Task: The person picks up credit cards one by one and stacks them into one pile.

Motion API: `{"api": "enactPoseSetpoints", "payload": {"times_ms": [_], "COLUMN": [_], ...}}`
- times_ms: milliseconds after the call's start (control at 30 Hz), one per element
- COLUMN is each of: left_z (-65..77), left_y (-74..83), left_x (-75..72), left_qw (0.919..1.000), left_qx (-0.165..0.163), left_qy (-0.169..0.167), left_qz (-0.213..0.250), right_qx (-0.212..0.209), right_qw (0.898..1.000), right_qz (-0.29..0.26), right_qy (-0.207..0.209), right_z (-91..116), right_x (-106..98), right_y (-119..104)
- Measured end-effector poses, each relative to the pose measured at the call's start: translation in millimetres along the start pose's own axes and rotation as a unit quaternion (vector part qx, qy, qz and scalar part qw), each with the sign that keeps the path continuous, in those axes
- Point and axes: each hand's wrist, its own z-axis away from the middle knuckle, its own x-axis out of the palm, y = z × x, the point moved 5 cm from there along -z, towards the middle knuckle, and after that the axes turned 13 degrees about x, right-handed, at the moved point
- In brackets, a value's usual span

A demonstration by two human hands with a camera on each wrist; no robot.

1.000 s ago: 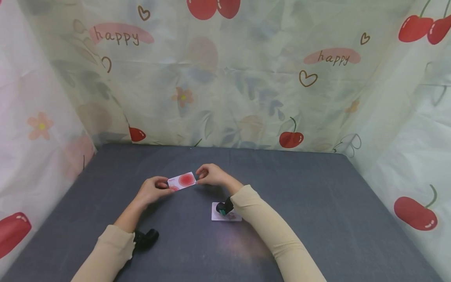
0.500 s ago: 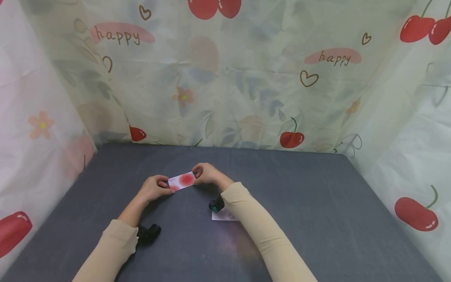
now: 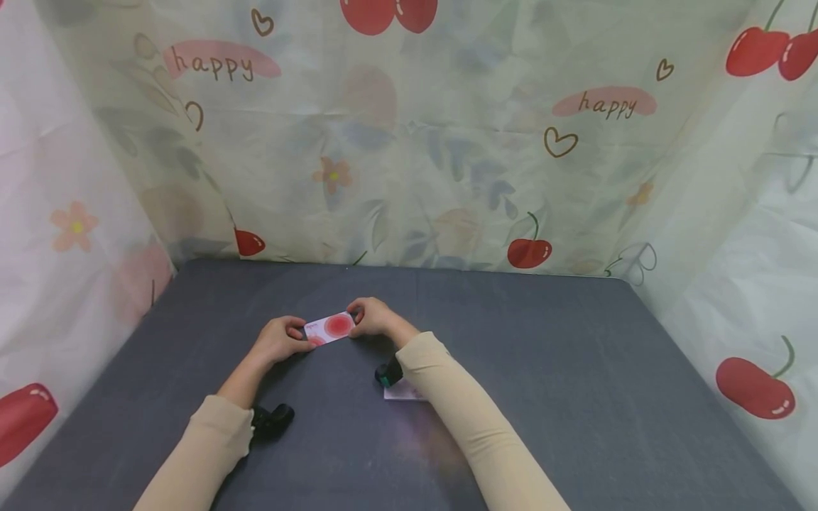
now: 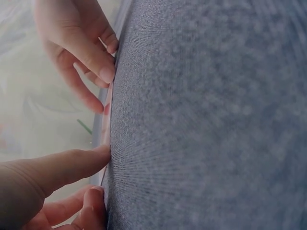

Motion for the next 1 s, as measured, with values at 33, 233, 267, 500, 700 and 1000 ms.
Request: {"api": "enactPoseSetpoints", "payload": {"times_ms": [33, 233, 267, 500, 700, 1000], "left_z": [-0.1, 0.1, 0.4, 2.0, 3.7, 5.0], "left_y": [0.1, 1.3, 1.6, 4.5, 9.7, 18.0], "left_x": [0.1, 0.4, 0.4, 1.3, 2.4, 1.6], "left_qw": [1.0000, 1.0000, 1.0000, 0.9998, 0.9998, 0.9995], "left_qx": [-0.002, -0.003, -0.001, -0.005, 0.001, 0.006], "left_qy": [0.000, 0.004, 0.007, 0.014, 0.016, 0.029], "left_qz": [0.000, -0.003, -0.004, -0.009, -0.010, 0.006], "right_qx": [0.001, 0.040, 0.050, 0.054, 0.090, 0.060], "right_qw": [1.000, 0.999, 0.999, 0.998, 0.994, 0.995], "right_qz": [0.002, -0.005, -0.006, -0.037, -0.064, -0.083], "right_qy": [0.003, 0.002, 0.002, 0.004, -0.013, -0.018], "right_z": [14.8, 118.5, 114.5, 109.6, 227.8, 239.9], "right_x": [-7.9, -64.7, -62.5, -60.4, -123.9, -137.8], "right_y": [-11.0, -85.6, -82.5, -77.9, -157.9, -159.0]}}
